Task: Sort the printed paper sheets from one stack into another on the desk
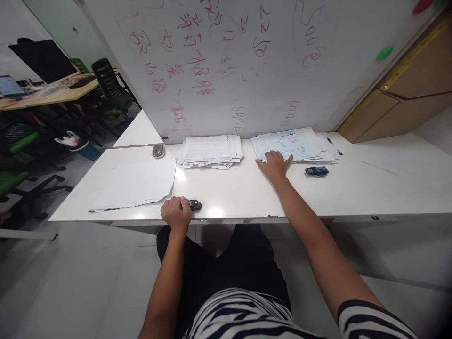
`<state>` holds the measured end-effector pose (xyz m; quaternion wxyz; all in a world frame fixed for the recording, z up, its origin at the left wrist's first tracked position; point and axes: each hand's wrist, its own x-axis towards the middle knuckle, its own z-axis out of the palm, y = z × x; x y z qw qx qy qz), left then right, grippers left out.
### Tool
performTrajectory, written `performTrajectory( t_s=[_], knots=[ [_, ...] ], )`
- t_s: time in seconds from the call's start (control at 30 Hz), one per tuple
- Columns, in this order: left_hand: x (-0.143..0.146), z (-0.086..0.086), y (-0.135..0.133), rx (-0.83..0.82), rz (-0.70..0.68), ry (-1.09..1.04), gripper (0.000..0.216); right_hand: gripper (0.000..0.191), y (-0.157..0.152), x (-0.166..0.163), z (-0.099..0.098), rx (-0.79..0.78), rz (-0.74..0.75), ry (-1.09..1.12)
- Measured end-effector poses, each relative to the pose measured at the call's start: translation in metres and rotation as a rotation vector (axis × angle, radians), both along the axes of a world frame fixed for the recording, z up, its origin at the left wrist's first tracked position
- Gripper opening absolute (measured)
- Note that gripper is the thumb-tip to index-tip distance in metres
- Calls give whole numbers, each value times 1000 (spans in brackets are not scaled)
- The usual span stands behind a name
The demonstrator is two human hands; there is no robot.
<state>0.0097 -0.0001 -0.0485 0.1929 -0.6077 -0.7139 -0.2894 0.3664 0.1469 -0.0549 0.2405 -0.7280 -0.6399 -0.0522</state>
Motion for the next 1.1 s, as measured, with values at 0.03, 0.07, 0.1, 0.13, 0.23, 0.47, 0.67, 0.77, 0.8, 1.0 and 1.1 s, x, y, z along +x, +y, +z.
performTrajectory(
  t_s=[0.03, 0.07, 0.1, 0.13, 0.23, 0.47, 0.67, 0.77, 0.8, 1.0, 1.1],
  knots=[
    [0, 0, 0, 2, 3, 6, 31, 40, 0, -1, 1, -6, -2, -7],
    [0, 0, 0, 6, 4, 9, 31, 40, 0, -2, 1, -8, -3, -14],
    [0, 0, 0, 9, 3, 7, 30, 40, -1, -3, 2, -8, -2, -20],
    [0, 0, 0, 10, 1, 2, 30, 40, -1, -4, 2, -5, -2, -25],
    [0, -1, 0, 11, -4, -23, 30, 39, -3, -6, 4, 6, -5, -25],
    [-1, -2, 0, 24, -2, -15, 31, 43, 0, 2, 7, 45, -16, -17],
    [-1, -3, 2, 33, 2, 3, 31, 48, -33, -17, 44, 441, -65, 335],
    [-1, -5, 4, 46, 26, -19, 32, 50, -78, -46, 65, 619, -186, 694],
    [0, -4, 5, 48, 35, -31, 32, 49, -93, -56, 68, 642, -198, 790],
    [5, 11, -1, 54, -31, -145, 32, 40, -159, -83, 37, 401, -125, 1154],
    [16, 16, -22, 79, -198, -320, 50, 37, -182, -83, 13, 321, -130, 1164]
  ],
)
